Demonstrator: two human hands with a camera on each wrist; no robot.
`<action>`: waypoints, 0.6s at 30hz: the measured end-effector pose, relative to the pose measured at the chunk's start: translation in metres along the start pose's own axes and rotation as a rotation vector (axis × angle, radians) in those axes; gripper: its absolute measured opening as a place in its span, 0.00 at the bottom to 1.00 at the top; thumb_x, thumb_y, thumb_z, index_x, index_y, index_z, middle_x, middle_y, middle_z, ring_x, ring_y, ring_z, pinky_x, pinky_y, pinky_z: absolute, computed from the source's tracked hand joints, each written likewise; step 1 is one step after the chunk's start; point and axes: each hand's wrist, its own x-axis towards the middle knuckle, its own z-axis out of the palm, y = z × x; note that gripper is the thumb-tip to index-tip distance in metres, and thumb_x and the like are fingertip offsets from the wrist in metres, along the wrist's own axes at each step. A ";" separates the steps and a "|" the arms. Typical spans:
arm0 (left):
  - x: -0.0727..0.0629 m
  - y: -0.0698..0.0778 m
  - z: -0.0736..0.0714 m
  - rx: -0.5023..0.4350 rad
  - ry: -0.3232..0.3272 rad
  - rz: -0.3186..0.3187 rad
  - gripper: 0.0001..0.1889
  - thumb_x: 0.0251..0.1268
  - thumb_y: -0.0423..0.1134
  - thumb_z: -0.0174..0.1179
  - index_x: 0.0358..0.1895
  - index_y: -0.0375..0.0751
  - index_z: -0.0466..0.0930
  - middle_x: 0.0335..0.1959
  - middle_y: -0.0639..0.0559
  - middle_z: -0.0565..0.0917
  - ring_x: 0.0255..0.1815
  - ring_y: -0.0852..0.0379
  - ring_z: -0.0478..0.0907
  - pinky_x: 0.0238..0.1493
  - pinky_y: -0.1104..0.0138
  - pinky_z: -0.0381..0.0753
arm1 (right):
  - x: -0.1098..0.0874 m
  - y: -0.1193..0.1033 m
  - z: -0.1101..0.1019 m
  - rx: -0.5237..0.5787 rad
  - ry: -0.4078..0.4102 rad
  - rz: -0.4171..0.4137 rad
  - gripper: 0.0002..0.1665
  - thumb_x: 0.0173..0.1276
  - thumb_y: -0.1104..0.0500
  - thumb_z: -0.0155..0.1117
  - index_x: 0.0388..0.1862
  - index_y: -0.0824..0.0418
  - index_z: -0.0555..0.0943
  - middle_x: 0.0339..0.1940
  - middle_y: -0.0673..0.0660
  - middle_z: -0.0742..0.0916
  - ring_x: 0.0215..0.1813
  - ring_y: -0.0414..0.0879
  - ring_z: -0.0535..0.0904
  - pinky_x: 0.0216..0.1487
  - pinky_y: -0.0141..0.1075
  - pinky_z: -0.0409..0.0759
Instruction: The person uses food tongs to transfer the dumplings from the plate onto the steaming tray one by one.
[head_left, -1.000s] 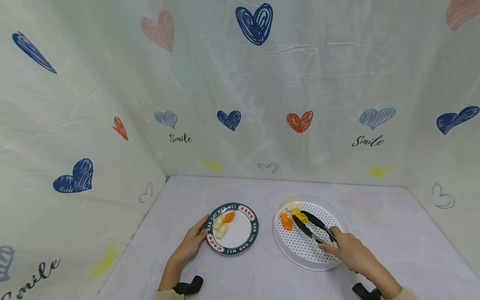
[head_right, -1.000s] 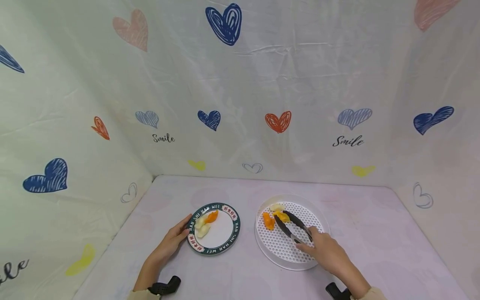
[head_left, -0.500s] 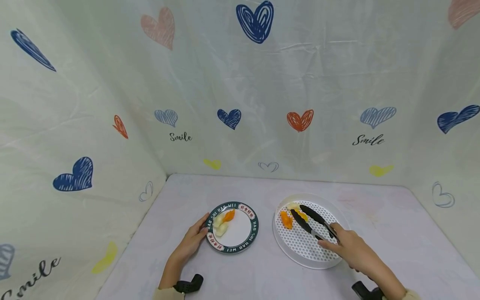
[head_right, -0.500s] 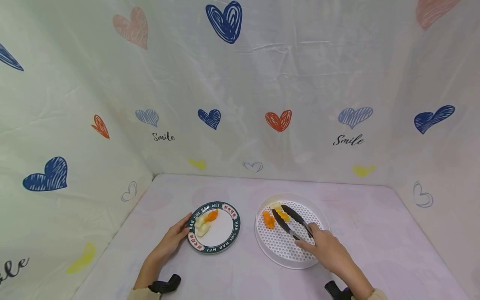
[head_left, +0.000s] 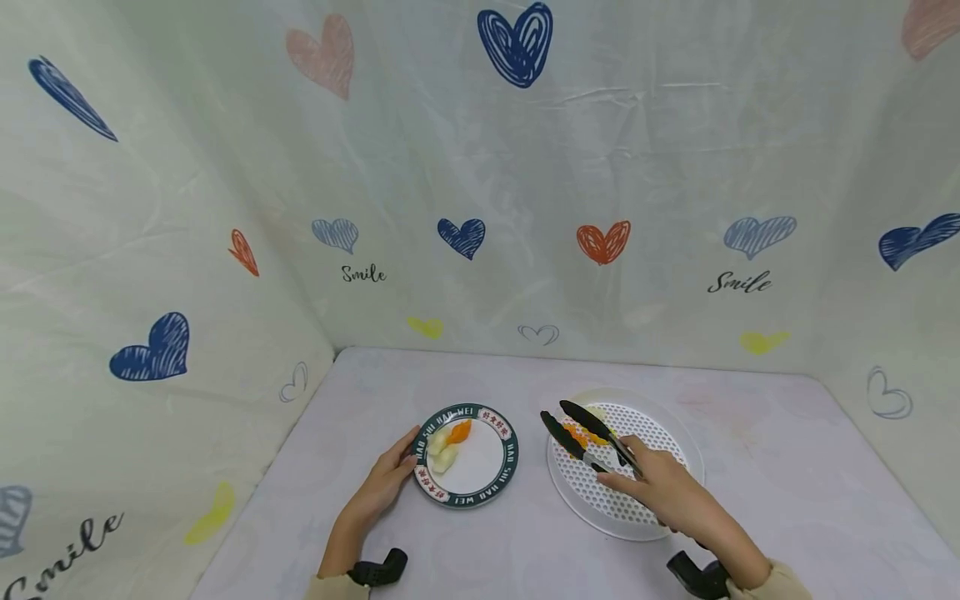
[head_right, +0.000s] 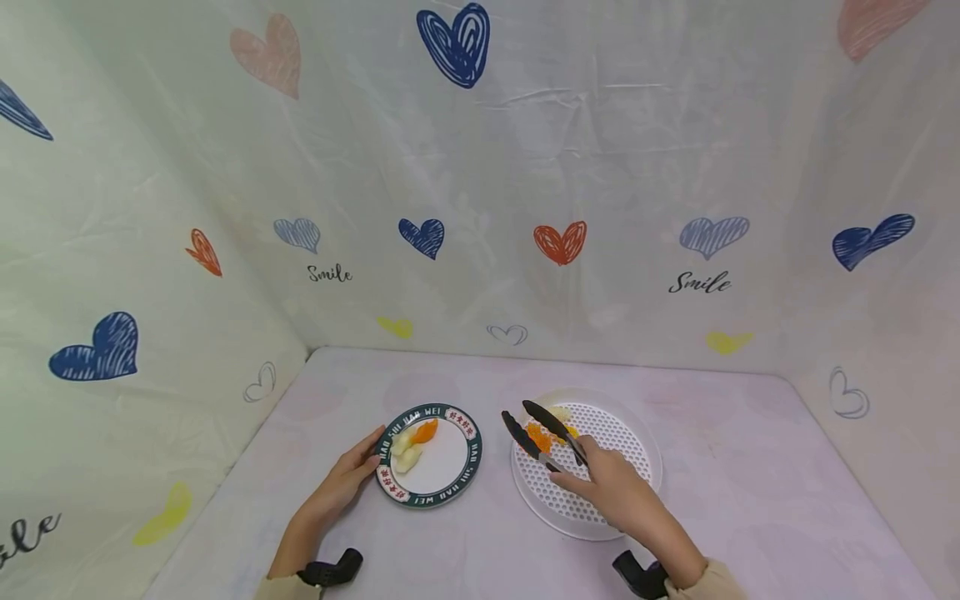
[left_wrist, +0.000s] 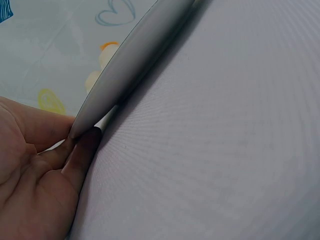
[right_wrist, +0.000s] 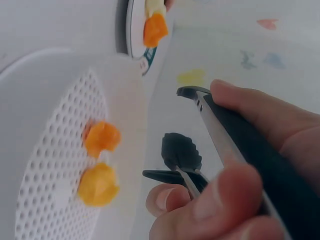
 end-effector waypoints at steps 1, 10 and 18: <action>0.000 0.000 0.000 0.005 0.001 -0.001 0.27 0.78 0.30 0.47 0.76 0.32 0.56 0.78 0.38 0.57 0.79 0.40 0.47 0.76 0.48 0.47 | 0.002 -0.003 0.003 0.004 -0.002 -0.012 0.51 0.66 0.41 0.68 0.72 0.75 0.61 0.17 0.54 0.73 0.08 0.42 0.69 0.08 0.35 0.72; 0.001 -0.002 -0.001 0.030 0.002 0.011 0.27 0.77 0.31 0.48 0.76 0.32 0.57 0.77 0.37 0.58 0.78 0.38 0.49 0.75 0.47 0.48 | 0.021 -0.030 0.035 0.050 -0.048 -0.073 0.55 0.64 0.38 0.69 0.73 0.74 0.61 0.16 0.51 0.73 0.07 0.38 0.65 0.08 0.31 0.68; 0.002 -0.003 -0.001 0.019 -0.003 -0.004 0.28 0.78 0.31 0.47 0.77 0.34 0.56 0.78 0.38 0.57 0.79 0.40 0.47 0.76 0.48 0.47 | 0.038 -0.040 0.062 0.100 -0.074 -0.044 0.53 0.61 0.38 0.72 0.71 0.73 0.64 0.29 0.57 0.79 0.10 0.41 0.66 0.11 0.30 0.68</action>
